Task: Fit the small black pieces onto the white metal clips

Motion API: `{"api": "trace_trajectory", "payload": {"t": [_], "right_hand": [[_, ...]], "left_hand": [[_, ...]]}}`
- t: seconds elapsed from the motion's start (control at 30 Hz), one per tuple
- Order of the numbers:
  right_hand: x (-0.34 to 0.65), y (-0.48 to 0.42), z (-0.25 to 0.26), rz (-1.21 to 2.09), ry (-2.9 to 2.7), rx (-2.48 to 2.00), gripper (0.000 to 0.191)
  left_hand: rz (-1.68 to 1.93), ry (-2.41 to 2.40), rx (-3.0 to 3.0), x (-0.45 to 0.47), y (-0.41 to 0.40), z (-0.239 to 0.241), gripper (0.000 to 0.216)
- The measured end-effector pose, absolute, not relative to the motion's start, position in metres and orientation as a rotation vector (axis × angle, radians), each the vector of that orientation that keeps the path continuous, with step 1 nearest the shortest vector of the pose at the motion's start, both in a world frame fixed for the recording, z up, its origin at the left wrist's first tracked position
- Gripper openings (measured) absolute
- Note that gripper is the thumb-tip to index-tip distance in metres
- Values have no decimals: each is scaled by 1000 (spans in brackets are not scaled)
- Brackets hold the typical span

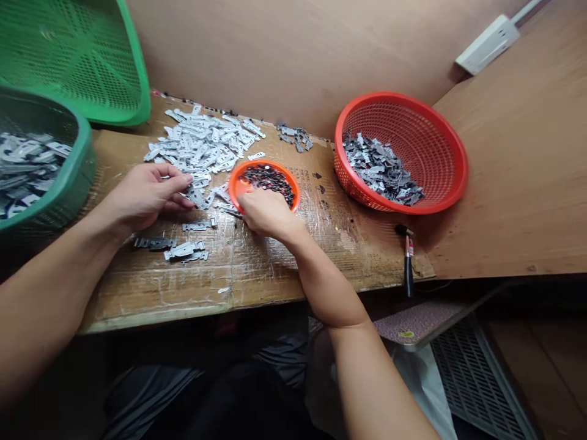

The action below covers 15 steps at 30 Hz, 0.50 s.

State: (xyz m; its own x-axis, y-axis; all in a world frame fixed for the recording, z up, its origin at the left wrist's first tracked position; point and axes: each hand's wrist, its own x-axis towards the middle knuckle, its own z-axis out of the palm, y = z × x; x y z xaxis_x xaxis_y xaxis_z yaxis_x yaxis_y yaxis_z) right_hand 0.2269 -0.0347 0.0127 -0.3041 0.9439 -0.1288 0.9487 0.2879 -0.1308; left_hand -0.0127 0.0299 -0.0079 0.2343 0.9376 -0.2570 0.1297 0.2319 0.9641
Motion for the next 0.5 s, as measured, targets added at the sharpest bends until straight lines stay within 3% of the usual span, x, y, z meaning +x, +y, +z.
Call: {"api": "trace_trajectory", "payload": {"t": [0.37, 0.5], "right_hand": [[299, -29, 21, -225, 2265, 2074, 13], [297, -24, 16, -301, 2418, 2178, 13]], "left_hand": [[807, 1220, 1177, -9, 24, -2, 29], [820, 1218, 1197, -10, 24, -3, 25]]}}
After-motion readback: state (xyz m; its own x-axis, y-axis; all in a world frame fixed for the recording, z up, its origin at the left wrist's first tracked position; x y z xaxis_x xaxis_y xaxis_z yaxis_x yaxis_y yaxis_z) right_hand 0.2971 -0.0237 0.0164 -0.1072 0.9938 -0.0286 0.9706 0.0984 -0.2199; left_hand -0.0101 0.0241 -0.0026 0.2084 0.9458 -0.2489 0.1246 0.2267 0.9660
